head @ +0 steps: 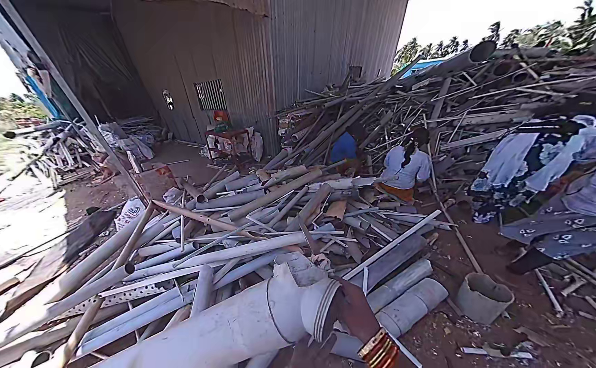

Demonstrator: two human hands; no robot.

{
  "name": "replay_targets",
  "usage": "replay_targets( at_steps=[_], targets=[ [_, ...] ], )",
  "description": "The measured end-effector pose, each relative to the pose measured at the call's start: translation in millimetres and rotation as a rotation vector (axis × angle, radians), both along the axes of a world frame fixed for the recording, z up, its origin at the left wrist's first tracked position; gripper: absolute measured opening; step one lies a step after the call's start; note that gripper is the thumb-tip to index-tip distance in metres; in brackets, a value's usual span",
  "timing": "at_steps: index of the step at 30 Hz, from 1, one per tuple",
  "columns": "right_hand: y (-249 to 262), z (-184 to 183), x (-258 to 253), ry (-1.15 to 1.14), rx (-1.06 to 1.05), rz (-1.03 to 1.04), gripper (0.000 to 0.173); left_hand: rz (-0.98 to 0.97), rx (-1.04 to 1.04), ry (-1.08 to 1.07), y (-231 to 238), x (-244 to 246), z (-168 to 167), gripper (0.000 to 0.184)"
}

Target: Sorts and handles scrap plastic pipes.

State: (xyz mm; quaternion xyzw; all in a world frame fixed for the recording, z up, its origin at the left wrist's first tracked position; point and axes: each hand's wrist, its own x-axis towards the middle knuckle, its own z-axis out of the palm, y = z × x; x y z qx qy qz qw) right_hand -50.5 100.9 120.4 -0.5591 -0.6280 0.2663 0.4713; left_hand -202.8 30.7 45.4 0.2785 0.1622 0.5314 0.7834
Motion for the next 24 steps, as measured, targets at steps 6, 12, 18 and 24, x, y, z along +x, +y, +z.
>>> replay_targets(
  at_steps=[6, 12, 18, 24],
  targets=[
    [3.7, 16.9, 3.6, -0.158, -0.172, 0.016, 0.032, 0.106, -0.081, -0.261, 37.8, 46.1, -5.8, 0.116],
    [12.3, 23.2, 12.9, -0.224, -0.349, 0.087, 0.038, 0.145, -0.165, -0.407, 49.2, 73.8, 9.5, 0.095],
    [-17.2, 3.2, 48.3, -0.104, -0.15, -0.063, 0.06, 0.19, -0.335, -0.437, 66.2, 75.0, 13.8, 0.109],
    [-127.4, -20.9, 105.1, -0.427, -0.08, -0.096, 0.041, 0.199, -0.53, -0.29, 78.8, 88.1, 3.5, 0.074]
  ],
)
